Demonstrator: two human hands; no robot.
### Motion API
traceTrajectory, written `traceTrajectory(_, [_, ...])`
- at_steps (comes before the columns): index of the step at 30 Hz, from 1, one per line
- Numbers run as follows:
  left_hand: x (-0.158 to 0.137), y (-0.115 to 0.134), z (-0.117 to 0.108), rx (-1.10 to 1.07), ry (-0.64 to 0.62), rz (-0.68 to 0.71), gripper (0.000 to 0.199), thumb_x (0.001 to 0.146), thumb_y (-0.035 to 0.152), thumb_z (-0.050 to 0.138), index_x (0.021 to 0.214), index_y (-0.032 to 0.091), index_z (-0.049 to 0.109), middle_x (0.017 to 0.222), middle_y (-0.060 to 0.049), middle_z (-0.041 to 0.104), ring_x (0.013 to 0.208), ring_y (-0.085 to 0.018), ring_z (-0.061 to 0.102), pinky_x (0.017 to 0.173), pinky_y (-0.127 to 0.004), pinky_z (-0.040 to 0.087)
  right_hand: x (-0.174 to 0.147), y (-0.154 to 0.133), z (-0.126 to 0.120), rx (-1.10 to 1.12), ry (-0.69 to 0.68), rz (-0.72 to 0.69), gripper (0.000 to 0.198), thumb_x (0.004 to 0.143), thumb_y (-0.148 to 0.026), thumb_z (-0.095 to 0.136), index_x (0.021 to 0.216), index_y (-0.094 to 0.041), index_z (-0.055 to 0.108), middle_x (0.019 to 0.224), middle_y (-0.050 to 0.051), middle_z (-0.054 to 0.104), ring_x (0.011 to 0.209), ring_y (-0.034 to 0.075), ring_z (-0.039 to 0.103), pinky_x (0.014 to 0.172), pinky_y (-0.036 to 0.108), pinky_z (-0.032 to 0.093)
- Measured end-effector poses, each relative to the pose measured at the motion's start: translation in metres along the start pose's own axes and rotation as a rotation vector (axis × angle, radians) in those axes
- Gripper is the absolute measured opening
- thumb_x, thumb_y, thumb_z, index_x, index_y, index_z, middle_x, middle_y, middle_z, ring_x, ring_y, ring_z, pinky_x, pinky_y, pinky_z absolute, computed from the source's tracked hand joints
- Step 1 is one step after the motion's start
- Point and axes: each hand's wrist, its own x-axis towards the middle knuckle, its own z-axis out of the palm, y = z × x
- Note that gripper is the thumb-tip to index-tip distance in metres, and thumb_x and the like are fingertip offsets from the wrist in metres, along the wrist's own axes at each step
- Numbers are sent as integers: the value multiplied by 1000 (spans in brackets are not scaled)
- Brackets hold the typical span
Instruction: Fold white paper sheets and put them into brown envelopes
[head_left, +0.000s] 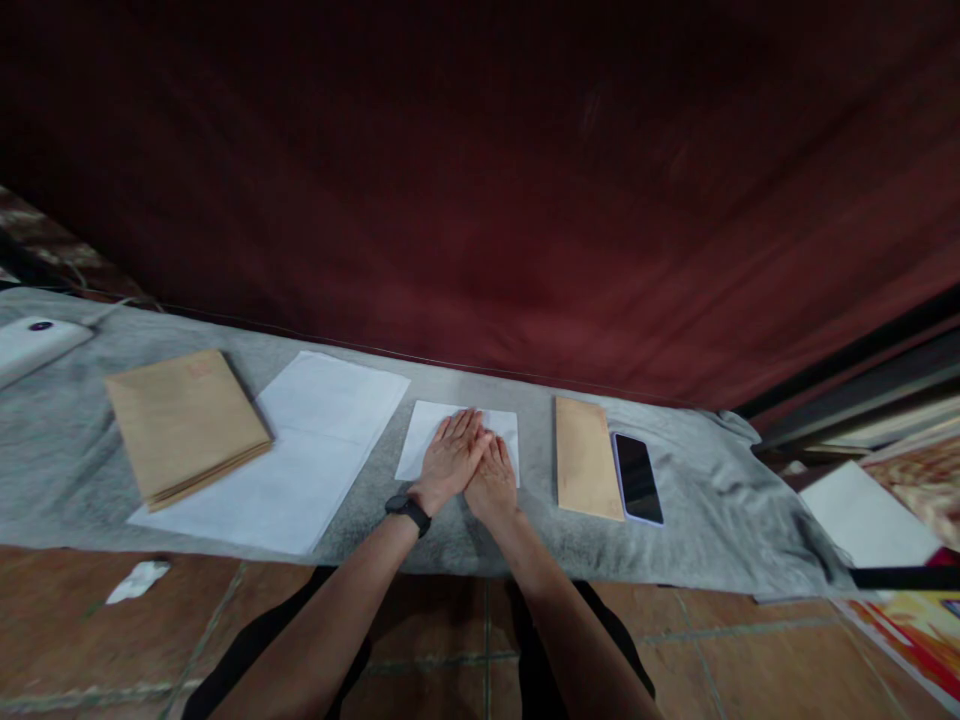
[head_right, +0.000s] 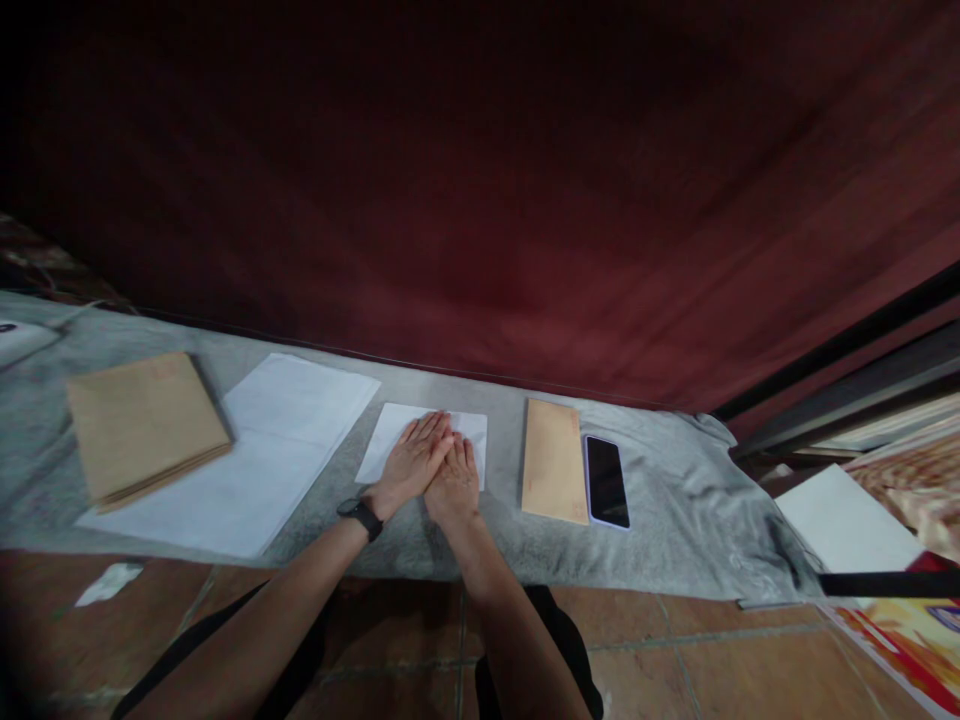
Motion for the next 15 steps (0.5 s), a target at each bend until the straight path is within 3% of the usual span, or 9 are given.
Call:
traceTrajectory(9, [-10,-17,-2,122,103,-115,60,103,38,26,155,11,40,161,-14,39,153,-24,29,127,-44,17,1,13,4,23,115,134,52,106,-29,36,156,-15,38,163,13,33,151,25,34,123,47,26])
traceTrajectory(15, [-15,-29,-6,159,85,-185,62,102,35,27,155,5,37,162,-16,36,154,-26,28,127,-43,16,-3,36,3,9,174,212,53,106,-29,33,156,-10,37,161,15,37,148,28,38,122,49,27])
